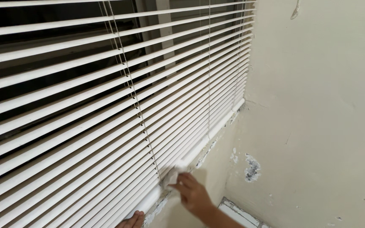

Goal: The person cleans white horizontal window blinds using a white cloth. They wipe the bottom rail and then systematically clean the slats from left to right, moving upward across the blinds.

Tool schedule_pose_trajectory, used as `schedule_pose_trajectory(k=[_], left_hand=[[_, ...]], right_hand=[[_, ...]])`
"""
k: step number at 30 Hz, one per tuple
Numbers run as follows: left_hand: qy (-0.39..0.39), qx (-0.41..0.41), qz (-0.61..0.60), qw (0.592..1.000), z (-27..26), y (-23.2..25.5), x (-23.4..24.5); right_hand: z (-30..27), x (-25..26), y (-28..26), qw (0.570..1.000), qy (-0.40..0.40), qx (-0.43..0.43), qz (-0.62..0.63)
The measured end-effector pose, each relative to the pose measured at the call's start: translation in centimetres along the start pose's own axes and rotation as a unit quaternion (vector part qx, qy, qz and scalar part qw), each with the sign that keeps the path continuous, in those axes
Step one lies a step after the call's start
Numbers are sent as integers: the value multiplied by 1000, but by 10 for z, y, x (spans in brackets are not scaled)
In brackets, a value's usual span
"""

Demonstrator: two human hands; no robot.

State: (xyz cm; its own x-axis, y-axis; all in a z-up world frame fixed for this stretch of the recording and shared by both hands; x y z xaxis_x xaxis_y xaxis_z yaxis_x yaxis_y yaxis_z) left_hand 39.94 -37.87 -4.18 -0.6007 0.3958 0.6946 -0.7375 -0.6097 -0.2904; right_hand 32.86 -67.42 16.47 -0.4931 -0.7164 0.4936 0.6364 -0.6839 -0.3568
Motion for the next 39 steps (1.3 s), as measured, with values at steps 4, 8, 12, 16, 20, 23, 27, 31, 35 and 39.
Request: schedule_pose_trajectory(k=[4,8,12,16,20,23,27,31,35,39], left_hand=[[22,-37,25,999,-2,1,8],[17,-38,41,998,6,3,19],[14,7,62,998,17,14,38],[39,41,72,996,24,23,51],[9,-1,72,997,15,11,31],[-11,-33,34,999,9,-7,18],[-130,69,-34,989,32,-1,5],[-65,168,-53,982,131,60,57],[13,66,-53,996,245,105,107],[-12,33,-36,999,294,94,92]], right_hand=[[16,1,63,994,-39,-82,-61],[39,11,107,981,21,-108,-160],[64,36,127,949,-19,-264,-171],[68,47,124,936,9,-319,-147],[50,26,104,963,32,-200,-178],[20,0,67,958,-80,-244,-128],[2,8,-12,999,-31,-18,-12],[2,16,3,988,-55,-97,111],[-7,10,78,869,-32,-286,403],[-29,37,162,772,175,-463,399]])
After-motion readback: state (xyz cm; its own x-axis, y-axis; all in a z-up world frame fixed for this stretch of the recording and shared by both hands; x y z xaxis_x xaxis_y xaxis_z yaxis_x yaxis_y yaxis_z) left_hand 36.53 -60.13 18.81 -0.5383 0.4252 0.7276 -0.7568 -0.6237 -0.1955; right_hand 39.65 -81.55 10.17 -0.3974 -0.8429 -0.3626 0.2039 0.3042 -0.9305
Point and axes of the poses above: each hand's wrist, its own z-axis towards the middle knuckle, its own x-axis out of the back of the hand, y = z × x, the point moved 4 cm from there along z, towards the middle knuckle, and after that the axes turned 5 degrees about -x, right-handed, at the moved point
